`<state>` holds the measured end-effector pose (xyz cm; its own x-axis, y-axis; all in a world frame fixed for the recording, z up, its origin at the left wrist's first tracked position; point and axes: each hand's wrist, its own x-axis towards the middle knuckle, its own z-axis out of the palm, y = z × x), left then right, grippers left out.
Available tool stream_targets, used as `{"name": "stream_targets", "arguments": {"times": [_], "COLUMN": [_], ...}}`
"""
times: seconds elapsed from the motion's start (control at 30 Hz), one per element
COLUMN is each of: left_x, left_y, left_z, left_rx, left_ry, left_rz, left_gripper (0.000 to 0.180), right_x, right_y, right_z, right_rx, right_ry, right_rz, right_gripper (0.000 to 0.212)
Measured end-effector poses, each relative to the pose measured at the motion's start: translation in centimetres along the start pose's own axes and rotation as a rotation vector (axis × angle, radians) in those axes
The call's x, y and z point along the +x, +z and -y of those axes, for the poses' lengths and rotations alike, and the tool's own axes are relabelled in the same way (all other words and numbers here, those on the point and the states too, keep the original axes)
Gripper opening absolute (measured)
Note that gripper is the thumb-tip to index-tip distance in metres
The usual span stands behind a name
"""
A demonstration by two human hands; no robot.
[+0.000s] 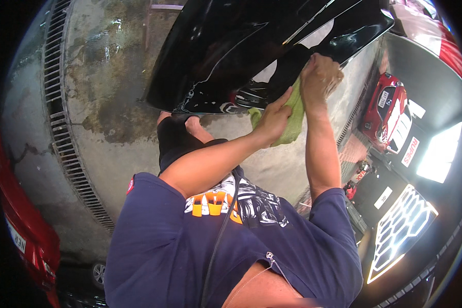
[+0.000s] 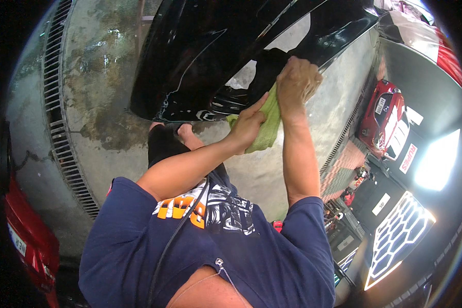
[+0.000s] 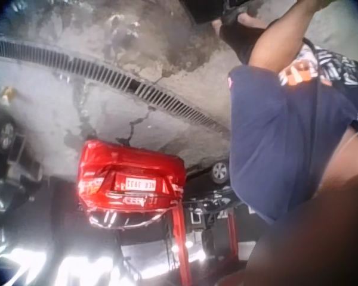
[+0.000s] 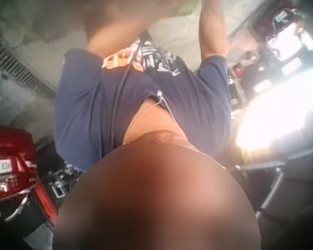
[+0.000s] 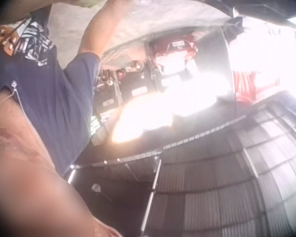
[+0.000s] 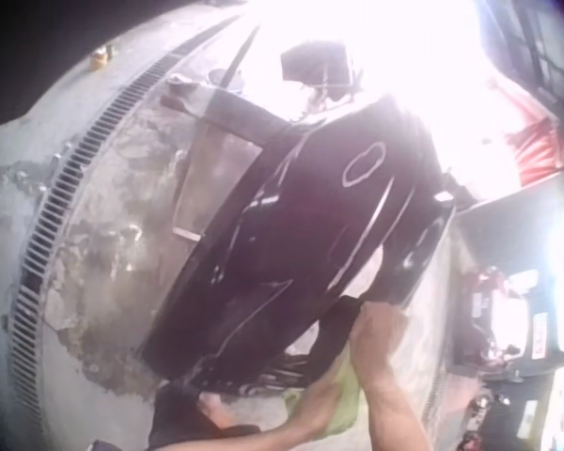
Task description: The person wipes a black car bumper with a green cloth, moving around the part to clean multiple surfaces. They then rinse the cloth in a bucket of water and walk to a workbench area where they handle a spray gun and other tools.
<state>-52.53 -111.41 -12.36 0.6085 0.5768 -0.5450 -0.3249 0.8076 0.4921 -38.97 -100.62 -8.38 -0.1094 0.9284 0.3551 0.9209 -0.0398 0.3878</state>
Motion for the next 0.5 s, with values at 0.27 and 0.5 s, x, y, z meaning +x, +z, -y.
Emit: {"name": "stream_targets", "arguments": {"times": [0.27,0.5], "left_x": [0.5,4.7], "left_y": [1.2,3.3], "left_z": [-1.1,-4.9], "left_rx": [-0.017,-0.088], "left_ry": [0.206,0.212], "left_rz": [-0.042,0.022], "left_gripper": [0.068,0.066], "right_x": [1.1,6.2], "right_y": [-0.3,1.7], "right_z": [-0.7,-3.0], "right_rx": [0.02,-0.123], "right_ry": [-0.015,-0.04], "right_rz": [-0.005,-0.066], "right_gripper": [0.002,0.003]}}
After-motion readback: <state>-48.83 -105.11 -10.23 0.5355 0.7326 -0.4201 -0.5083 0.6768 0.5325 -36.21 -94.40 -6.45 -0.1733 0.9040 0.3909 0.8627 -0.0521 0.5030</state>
